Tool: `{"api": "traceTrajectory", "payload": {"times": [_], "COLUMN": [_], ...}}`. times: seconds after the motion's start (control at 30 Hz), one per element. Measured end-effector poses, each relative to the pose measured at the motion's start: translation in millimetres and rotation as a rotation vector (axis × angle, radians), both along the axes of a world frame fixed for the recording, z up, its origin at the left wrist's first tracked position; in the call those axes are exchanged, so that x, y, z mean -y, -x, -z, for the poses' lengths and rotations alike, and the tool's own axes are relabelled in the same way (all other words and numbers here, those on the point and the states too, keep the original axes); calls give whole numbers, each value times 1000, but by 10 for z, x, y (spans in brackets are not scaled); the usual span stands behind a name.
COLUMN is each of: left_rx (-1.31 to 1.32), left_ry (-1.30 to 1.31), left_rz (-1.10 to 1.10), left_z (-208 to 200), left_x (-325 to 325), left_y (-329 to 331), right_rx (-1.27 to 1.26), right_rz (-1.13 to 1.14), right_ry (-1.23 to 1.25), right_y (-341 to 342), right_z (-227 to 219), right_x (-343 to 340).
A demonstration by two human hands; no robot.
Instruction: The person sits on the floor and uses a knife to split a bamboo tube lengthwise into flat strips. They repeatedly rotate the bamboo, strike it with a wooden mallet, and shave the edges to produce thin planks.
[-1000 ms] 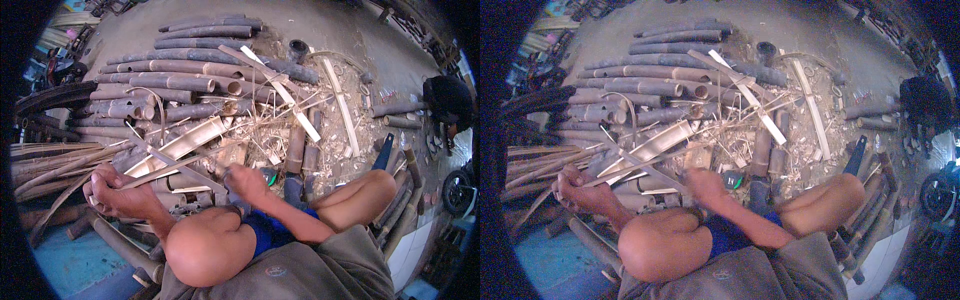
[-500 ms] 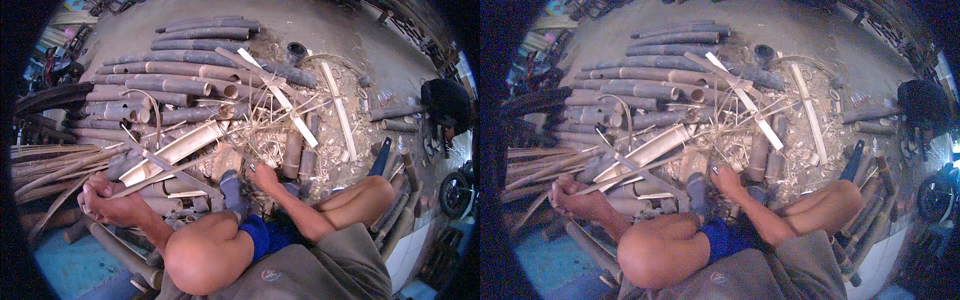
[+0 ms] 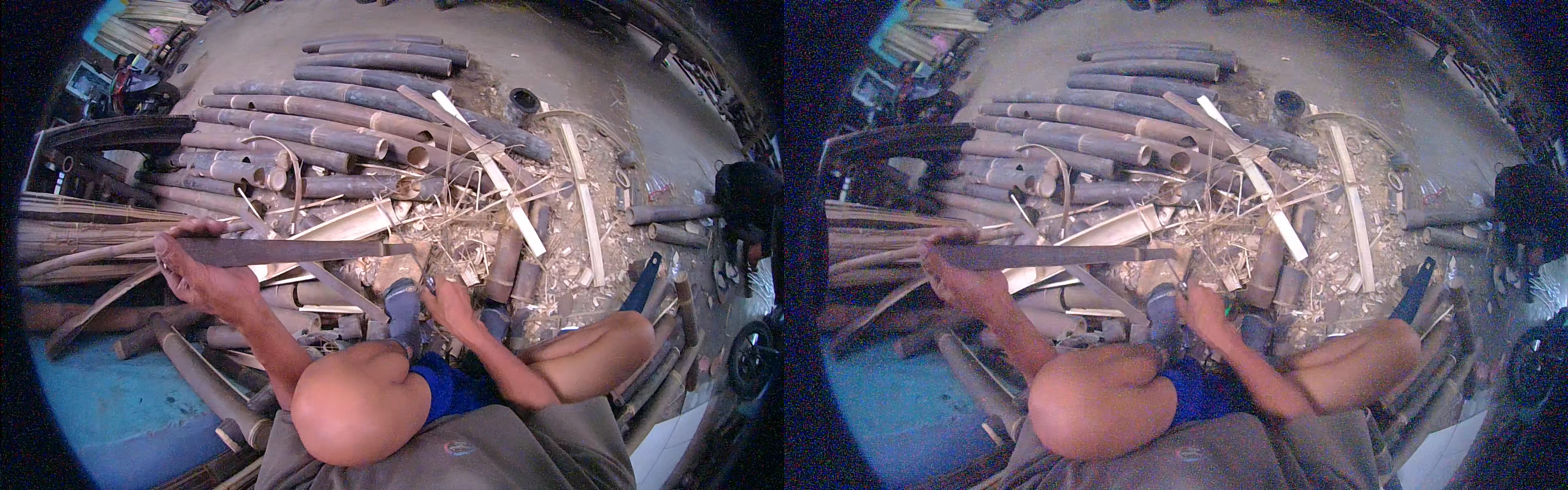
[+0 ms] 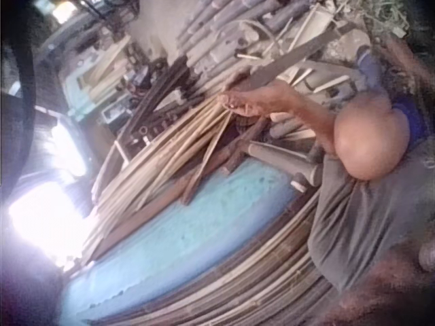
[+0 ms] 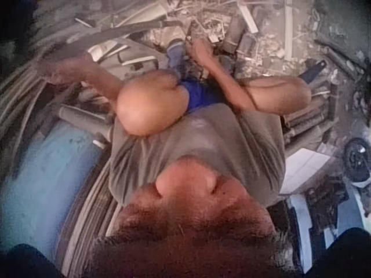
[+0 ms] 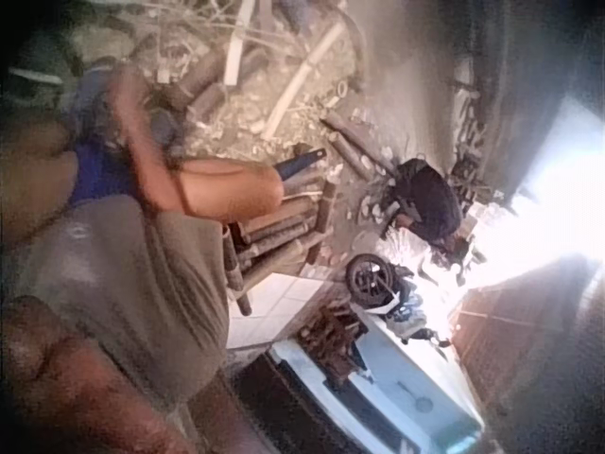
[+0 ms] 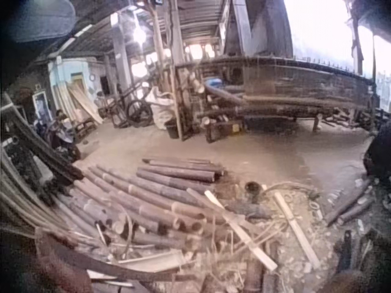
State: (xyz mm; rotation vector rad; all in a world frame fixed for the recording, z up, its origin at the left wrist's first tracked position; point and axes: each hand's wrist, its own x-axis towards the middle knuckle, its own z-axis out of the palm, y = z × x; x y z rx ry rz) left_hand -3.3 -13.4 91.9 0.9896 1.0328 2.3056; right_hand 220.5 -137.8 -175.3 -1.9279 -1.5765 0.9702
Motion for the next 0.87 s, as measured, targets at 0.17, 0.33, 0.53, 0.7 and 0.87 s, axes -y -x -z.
{"api": "traceTrajectory", "payload": {"times": [0.17, 0.33, 0.53, 0.7, 0.87], "left_rx": [-49, -81, -89, -122, -140], "left_ry": [-11, -22, -50, 11, -45], "left_rz": [190, 267, 272, 201, 223], "left_z": [-64, -121, -72, -78, -67], "left_x": [203, 352, 386, 434, 392], "left_y": [-174, -412, -369, -388, -345], "right_rx": [-227, -497, -387, -337, -295], "right_rz": [-106, -153, -235, -218, -267], "right_ry": [-234, -621, -369, -435, -305], "right_y": [173, 327, 392, 480, 462], "right_z": [-1173, -2157, -1795, -1854, -1714], "right_x": [-16, 6, -115, -14, -39]}}
